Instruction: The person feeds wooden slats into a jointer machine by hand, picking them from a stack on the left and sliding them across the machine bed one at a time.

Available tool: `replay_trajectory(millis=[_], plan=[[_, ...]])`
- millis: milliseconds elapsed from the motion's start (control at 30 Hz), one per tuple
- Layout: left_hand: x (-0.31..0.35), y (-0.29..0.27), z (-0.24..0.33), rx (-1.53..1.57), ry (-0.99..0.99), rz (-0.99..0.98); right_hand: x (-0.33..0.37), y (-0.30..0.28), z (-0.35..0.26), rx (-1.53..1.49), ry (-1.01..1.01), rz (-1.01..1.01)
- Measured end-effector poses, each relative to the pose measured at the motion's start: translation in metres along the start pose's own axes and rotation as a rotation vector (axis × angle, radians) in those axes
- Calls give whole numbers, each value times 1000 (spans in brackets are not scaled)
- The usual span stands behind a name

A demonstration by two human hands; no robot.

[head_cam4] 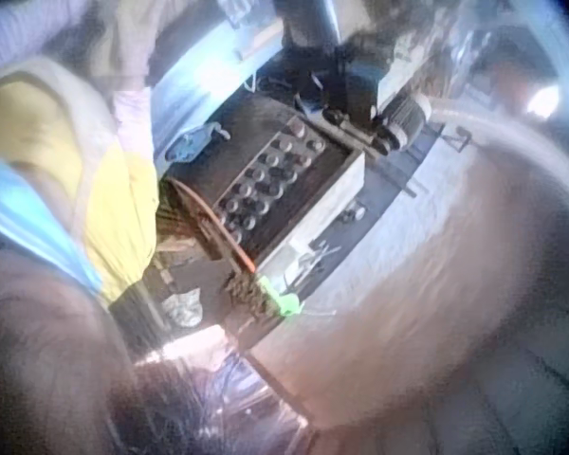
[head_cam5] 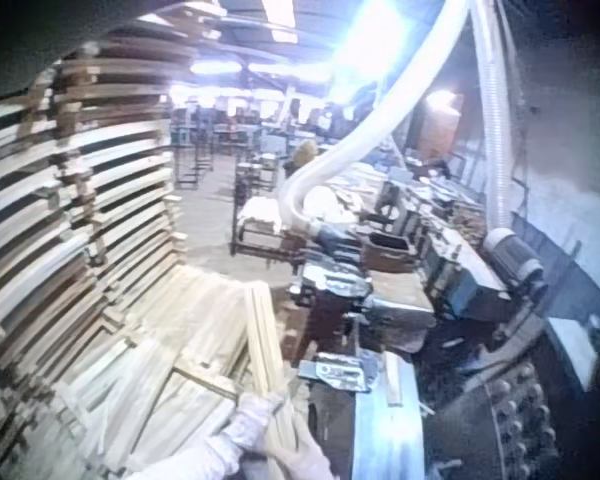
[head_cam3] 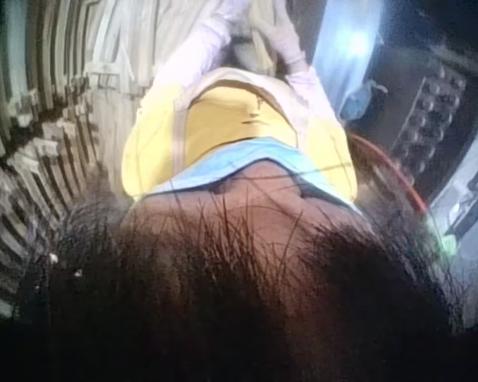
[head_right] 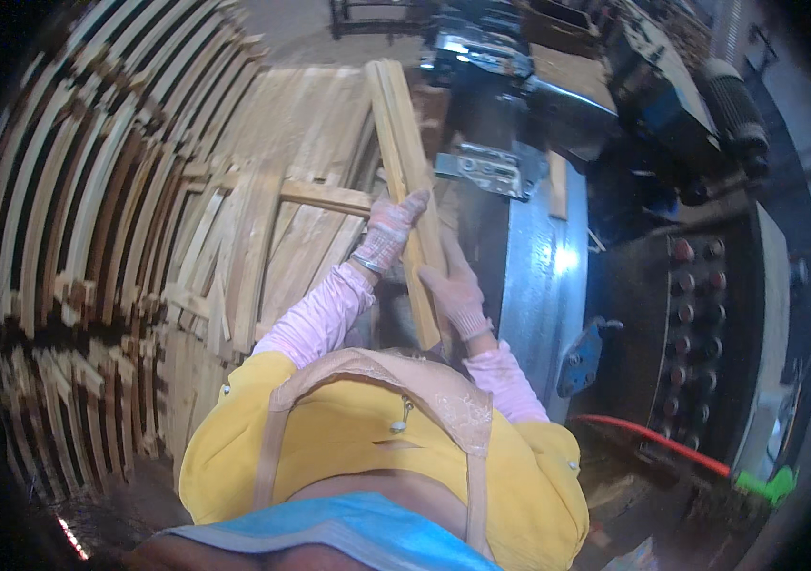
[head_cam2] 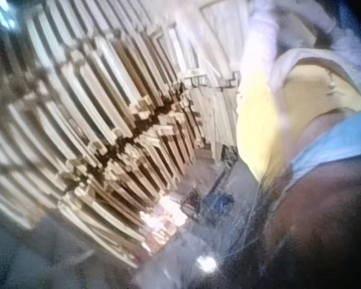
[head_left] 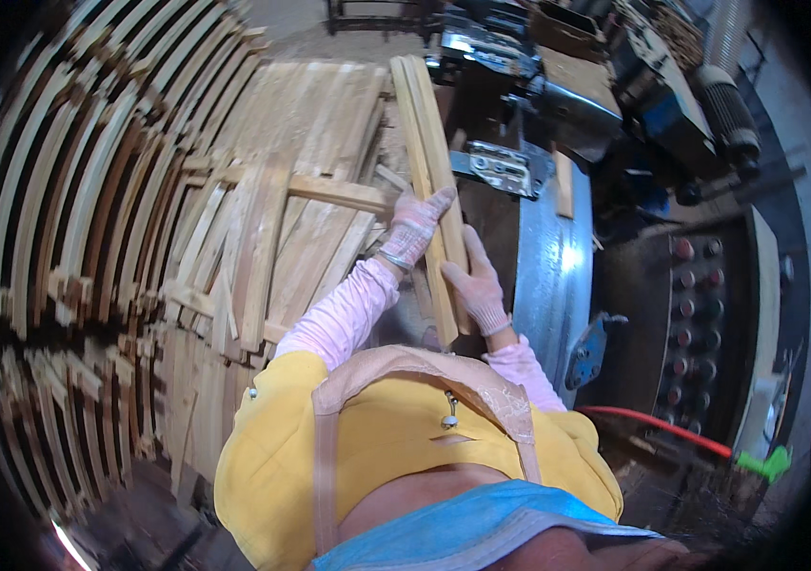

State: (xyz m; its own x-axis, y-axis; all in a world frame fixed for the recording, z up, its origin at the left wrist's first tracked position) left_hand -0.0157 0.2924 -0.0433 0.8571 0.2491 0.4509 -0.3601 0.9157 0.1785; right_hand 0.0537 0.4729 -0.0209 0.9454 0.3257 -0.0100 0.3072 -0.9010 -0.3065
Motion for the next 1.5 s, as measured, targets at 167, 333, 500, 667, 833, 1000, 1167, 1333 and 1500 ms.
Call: replay_trajectory(millis=[167,333,500,667,833,1000,1167,1333,1500], plan=[[9,12,-26,4,-100,-133,120,-113,50,684,143,423],[-4,-34,-54,221,-187,23,145,-152,63,1388,116,290],[-8,-84,-53,-112,-50,247,6,-173,62,1475,-56,297],[16,-92,-24,-46,-89,282,-96,-189,76,1368,-31,233],[20,-40,0,240,-12,152,-78,-2,25,270,-453,-122],[12,-46,15,-559,303,55,-14,-19,14,-297,139,22],[17,-210,21,-1185,92,467,85,-150,31,850,97,216],[39,-321,-3,-1587,-309,689,120,-172,70,1373,-85,221],[13,-350,-32,-1659,-229,773,-12,-184,90,1483,-18,201]])
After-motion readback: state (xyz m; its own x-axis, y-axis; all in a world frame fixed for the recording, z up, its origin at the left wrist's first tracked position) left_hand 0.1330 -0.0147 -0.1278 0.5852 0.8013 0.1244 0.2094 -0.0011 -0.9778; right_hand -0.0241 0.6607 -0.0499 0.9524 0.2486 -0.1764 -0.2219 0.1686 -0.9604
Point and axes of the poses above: each hand's wrist, its own x-axis away from the middle knuckle, its own y-axis out of the palm, z = x × y, the point moved 8 cm from there along -x, towards the middle knuckle, and after that the axes turned 11 degrees about -y, right-handed, at the moved point
